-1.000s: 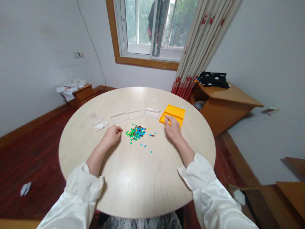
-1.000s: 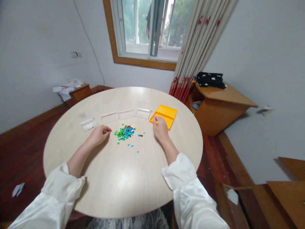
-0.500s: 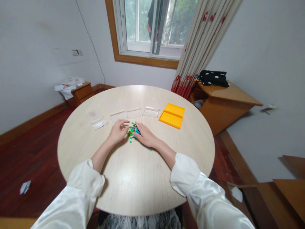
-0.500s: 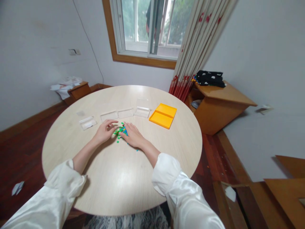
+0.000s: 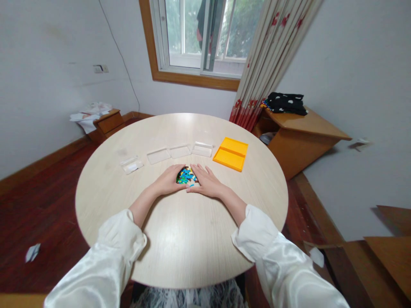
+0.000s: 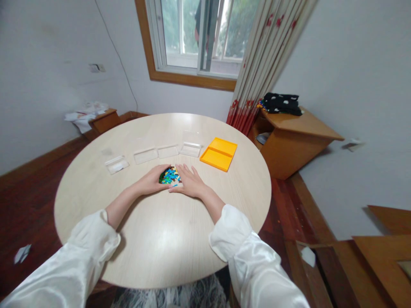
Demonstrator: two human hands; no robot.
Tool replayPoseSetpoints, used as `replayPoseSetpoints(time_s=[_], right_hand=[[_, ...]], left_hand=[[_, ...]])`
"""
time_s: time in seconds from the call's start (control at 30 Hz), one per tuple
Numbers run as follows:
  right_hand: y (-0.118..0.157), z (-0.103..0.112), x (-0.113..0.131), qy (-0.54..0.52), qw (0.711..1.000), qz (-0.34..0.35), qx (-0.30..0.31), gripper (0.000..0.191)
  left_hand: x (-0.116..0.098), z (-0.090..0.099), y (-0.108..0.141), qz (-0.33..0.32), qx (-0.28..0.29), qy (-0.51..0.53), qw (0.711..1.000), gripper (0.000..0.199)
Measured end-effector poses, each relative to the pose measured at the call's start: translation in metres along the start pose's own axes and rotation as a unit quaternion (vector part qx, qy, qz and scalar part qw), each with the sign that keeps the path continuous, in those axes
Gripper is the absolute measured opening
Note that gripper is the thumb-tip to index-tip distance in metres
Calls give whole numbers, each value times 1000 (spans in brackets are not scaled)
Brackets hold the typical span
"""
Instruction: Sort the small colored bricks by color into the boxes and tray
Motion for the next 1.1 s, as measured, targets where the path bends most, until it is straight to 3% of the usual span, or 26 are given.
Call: replayPoseSetpoints(time_s=[0.2, 0.5, 0.63, 0.83, 1.0, 1.1], right_hand=[[-13, -6, 3, 30, 996, 18, -78, 74], [-25, -10, 10, -72, 980, 63, -175, 25], [-30, -11, 11, -119, 971, 42, -203, 25], [-37, -7, 0, -251, 943, -25, -216, 32], [-36, -5, -10, -417, 891, -61, -169, 34], [-28, -2, -11, -436, 886, -71, -141, 41]], left_hand=[[-2, -9, -5, -5, -64, 63, 996, 35], [-2, -13, -9, 52, -168, 124, 977, 17], [-4, -13, -10, 65, -215, 187, 956, 17], [-11, -9, -10, 97, -231, 308, 918, 18], [-20, 3, -3, 92, -223, 419, 875, 20], [-21, 10, 2, 81, -213, 472, 852, 19]])
Point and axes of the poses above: each hand's wrist, its own y-axis away from the middle knuckle, its own z-axis out of the back of the hand, x = y × z, the point moved 3 cm from there along -y, towards the middle knuckle, and after that the axes turned 7 degrees about y, right-handed, at the moved point
